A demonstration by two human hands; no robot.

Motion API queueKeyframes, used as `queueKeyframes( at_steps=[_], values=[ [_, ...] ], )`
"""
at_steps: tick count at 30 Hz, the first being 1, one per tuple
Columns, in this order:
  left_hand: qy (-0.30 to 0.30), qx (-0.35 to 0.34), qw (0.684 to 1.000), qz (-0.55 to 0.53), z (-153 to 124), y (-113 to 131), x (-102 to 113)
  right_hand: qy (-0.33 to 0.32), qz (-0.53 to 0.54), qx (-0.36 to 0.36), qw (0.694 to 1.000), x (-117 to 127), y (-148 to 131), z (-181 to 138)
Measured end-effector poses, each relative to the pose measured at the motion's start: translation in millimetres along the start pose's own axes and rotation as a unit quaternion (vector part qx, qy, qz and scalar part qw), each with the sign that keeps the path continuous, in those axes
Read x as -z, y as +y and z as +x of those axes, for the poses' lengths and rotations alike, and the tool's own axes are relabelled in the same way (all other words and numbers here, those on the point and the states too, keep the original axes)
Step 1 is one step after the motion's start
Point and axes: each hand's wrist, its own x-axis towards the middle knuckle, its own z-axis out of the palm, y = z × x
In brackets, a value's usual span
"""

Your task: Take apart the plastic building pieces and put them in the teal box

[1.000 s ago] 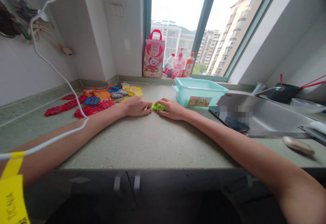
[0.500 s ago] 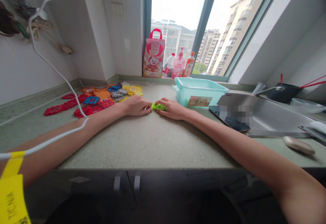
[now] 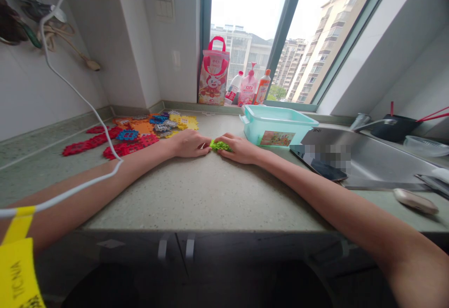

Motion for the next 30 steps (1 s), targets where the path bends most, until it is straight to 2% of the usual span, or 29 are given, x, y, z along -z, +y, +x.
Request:
queueKeyframes(
  at_steps=[12,30],
  values=[
    [-0.02,0.018,1.0,-0.006,0.6,-1.9,-0.8,0.004,0.003,0.004,1.0,0.2,-0.4,0.3],
    [-0.018,0.015,1.0,-0.013,0.7,-0.3,1.8,0.006,-0.003,0.01,1.0,-0.5,0.9,0.8]
  ],
)
